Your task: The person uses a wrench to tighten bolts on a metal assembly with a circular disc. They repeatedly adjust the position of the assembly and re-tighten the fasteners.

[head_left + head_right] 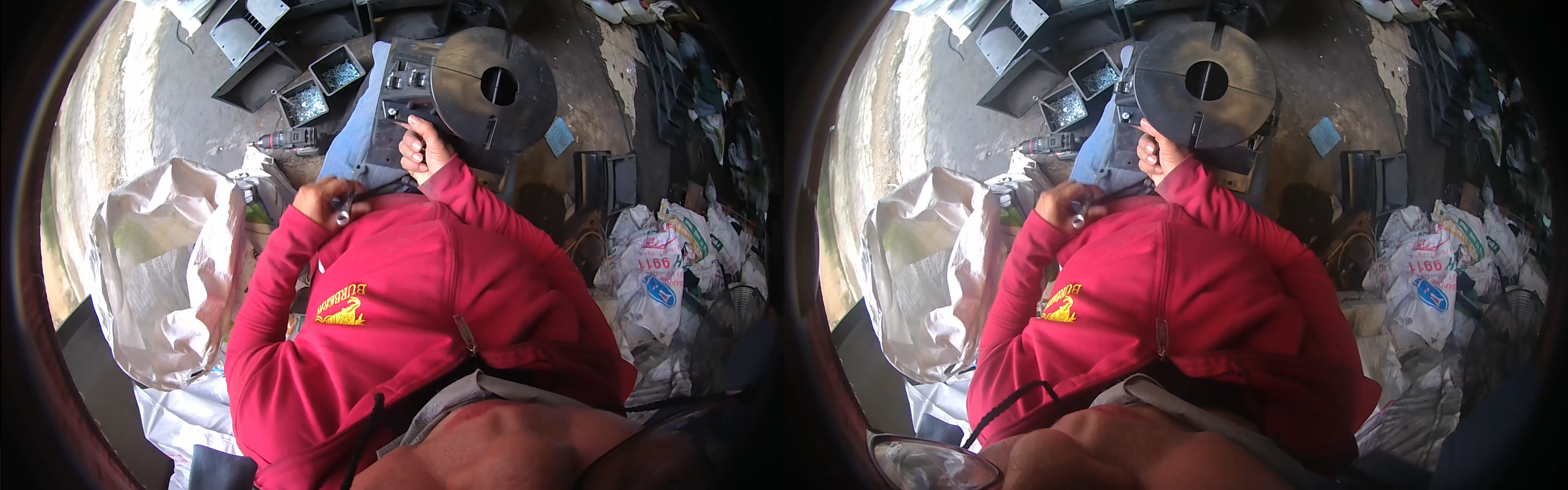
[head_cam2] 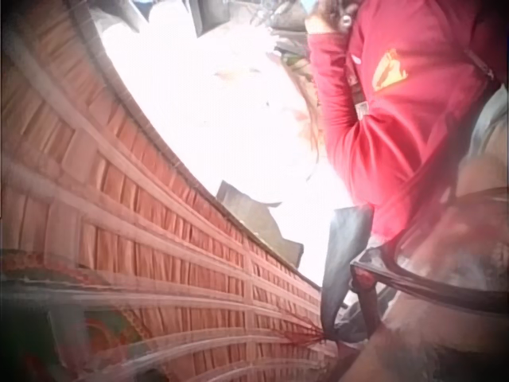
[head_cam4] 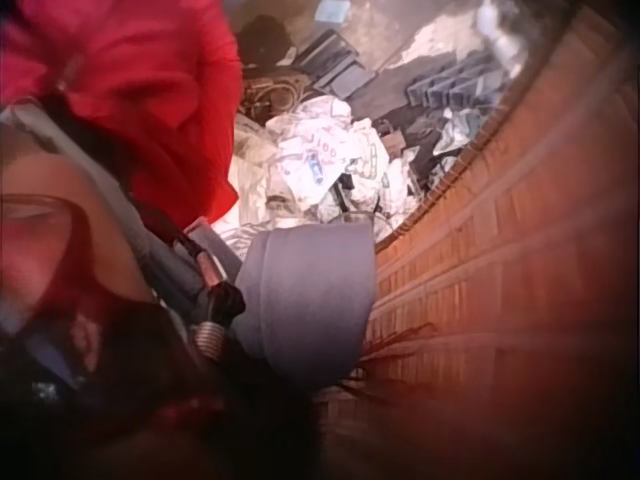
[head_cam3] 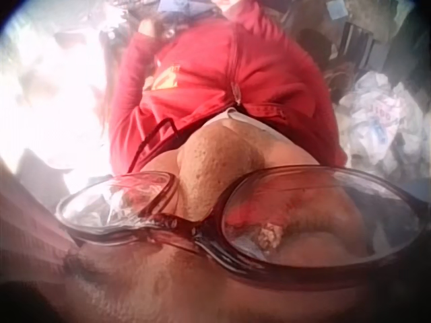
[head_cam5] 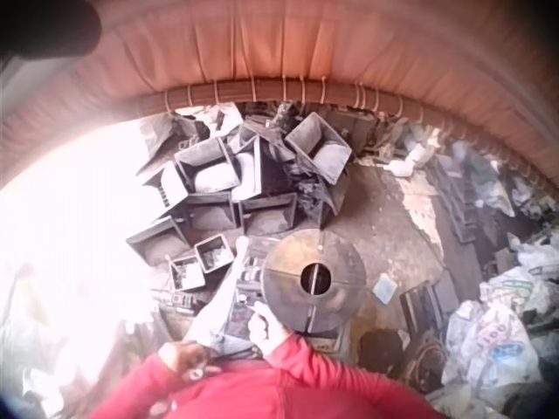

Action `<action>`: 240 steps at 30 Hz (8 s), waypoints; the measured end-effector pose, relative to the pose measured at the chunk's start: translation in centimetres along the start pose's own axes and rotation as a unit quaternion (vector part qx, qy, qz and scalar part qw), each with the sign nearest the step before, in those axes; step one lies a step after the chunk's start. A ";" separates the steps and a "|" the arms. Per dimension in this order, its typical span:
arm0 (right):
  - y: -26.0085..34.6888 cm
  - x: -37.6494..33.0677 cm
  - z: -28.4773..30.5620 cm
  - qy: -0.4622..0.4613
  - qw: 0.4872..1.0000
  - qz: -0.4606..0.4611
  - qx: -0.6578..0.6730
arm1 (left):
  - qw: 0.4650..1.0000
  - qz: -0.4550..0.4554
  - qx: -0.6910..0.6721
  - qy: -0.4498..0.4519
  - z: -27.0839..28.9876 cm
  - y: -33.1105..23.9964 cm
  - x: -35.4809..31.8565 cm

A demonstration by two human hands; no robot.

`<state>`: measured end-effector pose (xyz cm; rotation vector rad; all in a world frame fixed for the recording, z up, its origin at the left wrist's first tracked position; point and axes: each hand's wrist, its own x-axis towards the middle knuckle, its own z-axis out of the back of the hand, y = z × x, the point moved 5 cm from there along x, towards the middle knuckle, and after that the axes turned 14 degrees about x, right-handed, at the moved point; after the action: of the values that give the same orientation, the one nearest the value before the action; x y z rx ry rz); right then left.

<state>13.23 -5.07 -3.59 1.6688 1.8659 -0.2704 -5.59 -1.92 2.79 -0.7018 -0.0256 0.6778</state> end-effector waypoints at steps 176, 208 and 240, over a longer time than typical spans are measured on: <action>-0.2 0.5 1.2 0.032 0.998 0.017 0.044 | 0.928 0.135 -0.331 0.109 1.1 1.2 9.6; -0.3 -0.2 0.1 -0.054 0.998 -0.028 -0.031 | 0.811 0.208 -0.546 0.007 -4.0 -1.2 9.2; 0.1 0.3 0.6 0.013 0.999 0.008 0.050 | 0.946 0.080 -0.313 0.020 0.4 1.4 11.1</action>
<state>13.48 -5.11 -4.21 1.7606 1.8850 -0.3439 2.25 5.56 0.09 -1.3395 -0.1537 0.8190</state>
